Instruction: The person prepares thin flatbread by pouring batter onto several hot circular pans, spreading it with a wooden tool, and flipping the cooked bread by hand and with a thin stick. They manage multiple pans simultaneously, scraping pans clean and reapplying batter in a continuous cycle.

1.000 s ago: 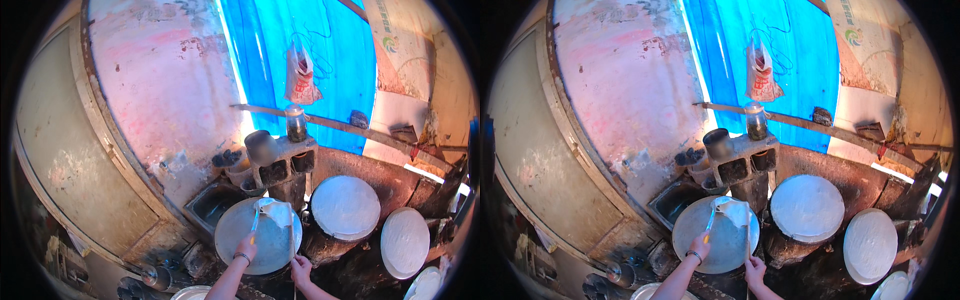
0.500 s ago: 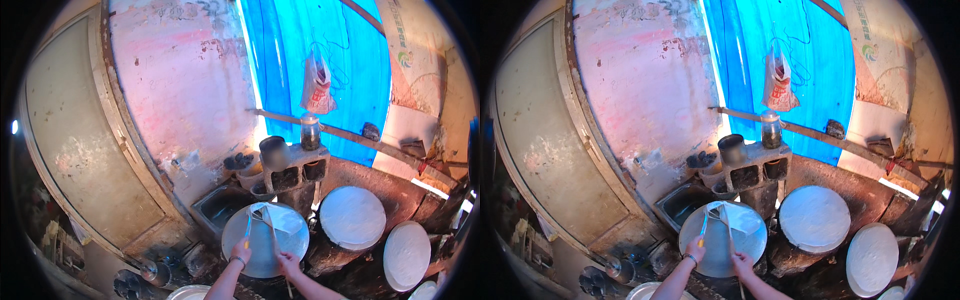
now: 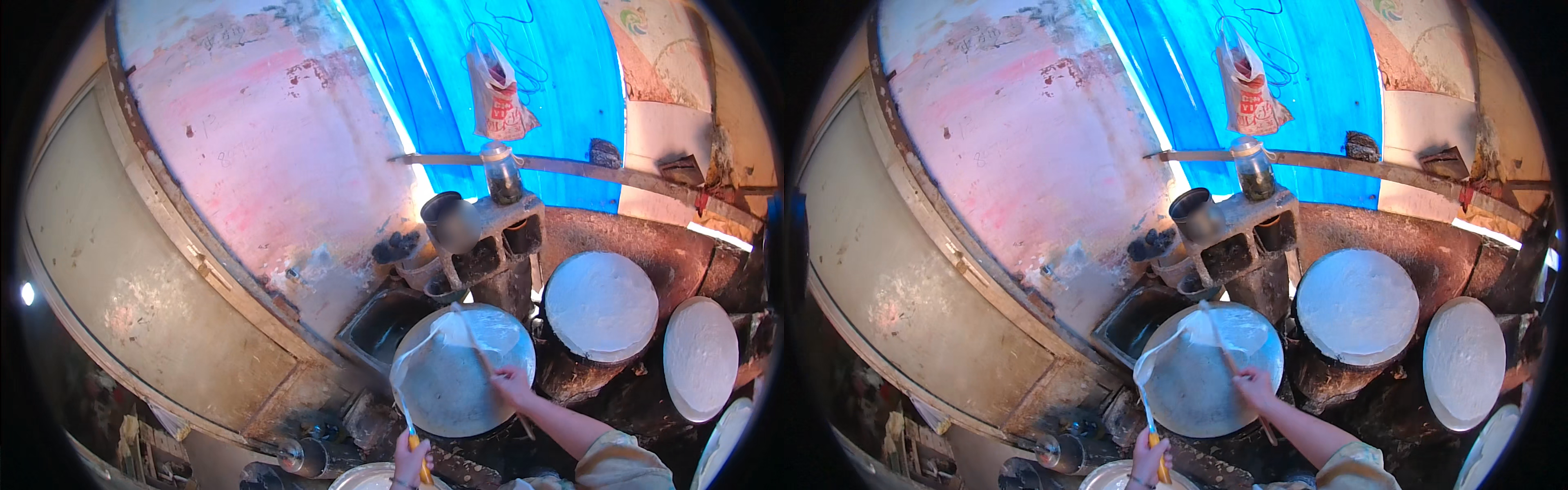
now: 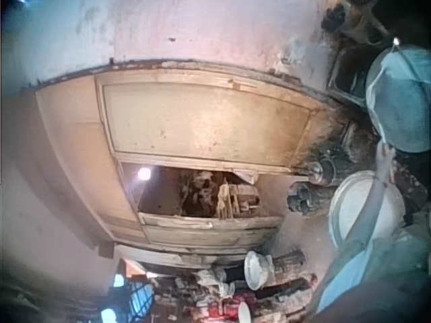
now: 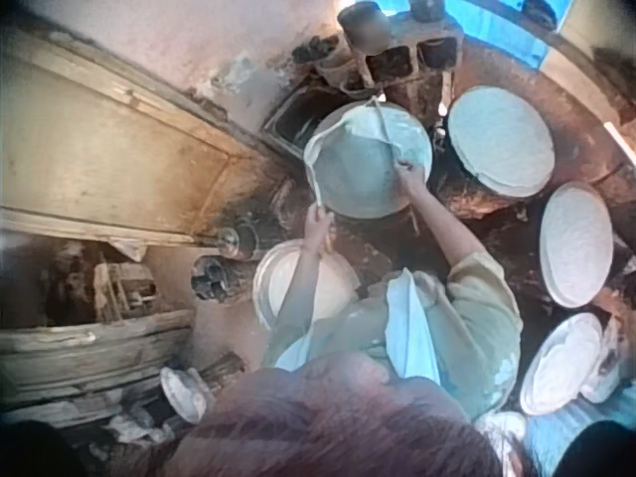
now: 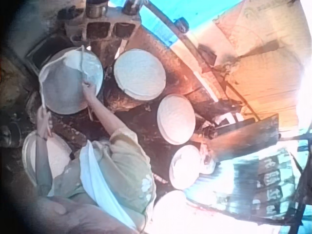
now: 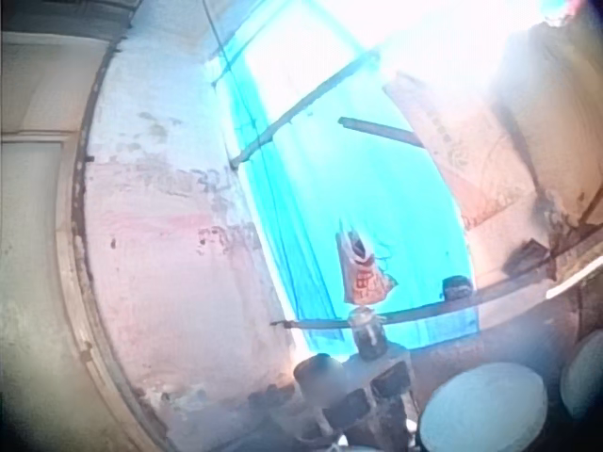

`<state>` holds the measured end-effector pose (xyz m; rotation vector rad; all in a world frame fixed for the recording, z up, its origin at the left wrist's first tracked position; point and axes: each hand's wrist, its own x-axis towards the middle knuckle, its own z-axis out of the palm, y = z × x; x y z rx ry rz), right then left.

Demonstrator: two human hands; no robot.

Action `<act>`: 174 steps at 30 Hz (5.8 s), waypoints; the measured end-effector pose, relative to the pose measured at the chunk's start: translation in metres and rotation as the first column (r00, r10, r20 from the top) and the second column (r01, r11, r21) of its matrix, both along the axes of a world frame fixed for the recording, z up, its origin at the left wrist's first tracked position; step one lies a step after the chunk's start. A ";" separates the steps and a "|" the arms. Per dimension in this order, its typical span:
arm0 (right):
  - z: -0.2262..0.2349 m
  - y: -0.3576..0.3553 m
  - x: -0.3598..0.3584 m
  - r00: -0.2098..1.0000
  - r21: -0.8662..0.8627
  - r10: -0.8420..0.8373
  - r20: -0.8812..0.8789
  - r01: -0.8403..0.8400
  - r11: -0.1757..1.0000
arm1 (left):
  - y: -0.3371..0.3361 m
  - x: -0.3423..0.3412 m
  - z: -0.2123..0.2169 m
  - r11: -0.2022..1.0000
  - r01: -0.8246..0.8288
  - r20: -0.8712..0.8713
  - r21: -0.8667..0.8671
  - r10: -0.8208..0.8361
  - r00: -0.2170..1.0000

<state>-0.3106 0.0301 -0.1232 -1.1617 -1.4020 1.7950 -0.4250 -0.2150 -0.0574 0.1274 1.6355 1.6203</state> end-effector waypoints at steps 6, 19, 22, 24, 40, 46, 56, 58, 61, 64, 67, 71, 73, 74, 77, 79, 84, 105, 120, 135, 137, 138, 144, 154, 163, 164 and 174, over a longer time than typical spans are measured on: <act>0.027 0.000 0.011 0.961 0.041 0.273 0.042 -0.275 0.961 | -0.046 0.032 0.034 0.989 0.053 -0.277 0.138 -0.013 0.961; 0.061 0.068 0.051 0.934 -0.185 0.355 0.031 -0.344 0.921 | -0.099 0.048 0.047 0.905 -0.104 0.311 0.414 -0.033 0.950; 0.053 0.044 0.027 0.921 -0.131 0.370 0.121 -0.355 0.926 | -0.099 0.039 0.027 0.888 -0.298 0.266 0.351 0.211 0.941; 0.061 0.030 0.032 0.848 -0.269 0.528 0.048 -0.498 0.824 | -0.112 0.041 0.049 0.817 -0.394 0.442 0.421 0.194 0.876; 0.062 0.112 0.037 0.691 -0.180 0.706 0.153 -0.683 0.708 | -0.116 0.079 0.082 0.792 -0.527 0.336 0.310 0.427 0.840; 0.081 0.074 0.035 0.585 -0.367 0.809 0.060 -0.741 0.562 | -0.104 0.059 0.085 0.683 -0.664 0.652 0.305 0.358 0.668; 0.081 0.107 -0.002 0.568 -0.210 0.787 0.240 -0.761 0.614 | -0.096 0.060 0.067 0.762 -0.323 0.322 0.561 0.158 0.933; 0.087 0.101 0.017 0.402 -0.320 0.859 0.318 -0.807 0.496 | -0.096 0.064 0.069 0.760 -0.423 0.386 0.493 0.245 0.889; 0.079 0.141 0.056 0.288 -0.413 0.950 0.119 -0.856 0.311 | -0.104 0.083 0.076 0.742 -0.508 0.419 0.438 0.331 0.845; 0.078 0.149 0.025 0.454 -0.267 0.866 0.210 -0.825 0.498 | -0.110 0.076 0.060 0.768 -0.395 0.312 0.505 0.264 0.913; 0.069 0.119 -0.024 0.587 -0.227 0.789 0.184 -0.755 0.615 | -0.075 0.073 0.084 0.594 -0.758 0.639 0.270 0.478 0.603; 0.073 0.125 0.026 0.299 -0.268 0.887 0.353 -0.876 0.402 | -0.084 0.075 0.054 0.667 -0.651 0.611 0.362 0.357 0.706; 0.076 0.144 0.067 0.273 -0.355 0.904 0.328 -0.851 0.386 | -0.089 0.079 0.063 0.592 -0.788 0.718 0.169 0.473 0.510; 0.084 0.152 0.087 0.306 -0.439 0.914 0.268 -0.805 0.398 | -0.091 0.081 0.067 0.612 -0.771 0.696 0.175 0.477 0.536; 0.081 0.151 0.109 0.569 -0.156 0.786 0.241 -0.777 0.610 | -0.099 0.087 0.068 0.663 -0.719 0.675 0.209 0.434 0.597; 0.078 0.123 0.088 0.778 -0.307 0.618 0.112 -0.565 0.766 | -0.116 0.087 0.039 0.670 -0.607 0.703 0.427 0.177 0.689; 0.060 0.039 0.072 0.697 -0.347 0.711 0.088 -0.648 0.678 | -0.151 0.083 0.020 0.537 -0.544 0.681 0.645 -0.080 0.728; 0.000 -0.244 0.028 0.999 -0.225 0.037 0.005 -0.035 0.974 | -0.276 0.106 0.005 0.550 -0.619 0.731 0.561 0.020 0.682; -0.005 -0.235 0.060 0.983 -0.012 -0.148 0.110 0.150 0.989 | -0.250 0.096 0.018 0.645 -0.620 0.805 0.447 0.012 0.593; 0.004 -0.194 0.134 0.927 0.473 0.142 0.347 -0.304 0.827 | -0.221 0.093 0.012 0.672 -0.584 0.801 0.456 -0.024 0.598; -0.003 -0.157 0.157 0.905 0.314 0.064 0.420 -0.211 0.926 | -0.218 0.092 0.011 0.676 -0.621 0.839 0.398 0.007 0.545; 0.000 -0.139 0.162 0.891 0.229 0.050 0.452 -0.170 0.958 | -0.215 0.092 0.010 0.668 -0.626 0.845 0.403 -0.009 0.535; 0.048 -0.136 0.164 0.810 0.288 0.130 0.572 -0.348 0.892 | -0.196 0.092 0.019 0.655 -0.617 0.824 0.436 -0.016 0.566; 0.009 0.012 0.103 0.882 0.487 -0.078 0.464 -0.181 0.854 | -0.154 0.093 0.050 0.705 -0.644 0.822 0.296 0.155 0.548; 0.016 -0.103 0.082 0.961 -0.069 -0.269 0.069 0.274 0.959 | -0.155 0.092 0.026 0.652 -0.606 0.813 0.456 -0.027 0.582; 0.002 -0.123 0.078 0.976 -0.059 -0.208 0.065 0.212 0.975 | -0.153 0.092 0.026 0.656 -0.600 0.807 0.457 -0.022 0.591; 0.001 -0.142 0.083 0.969 -0.222 -0.247 -0.010 0.239 0.945 | -0.151 0.084 0.010 0.696 -0.581 0.845 0.422 -0.070 0.530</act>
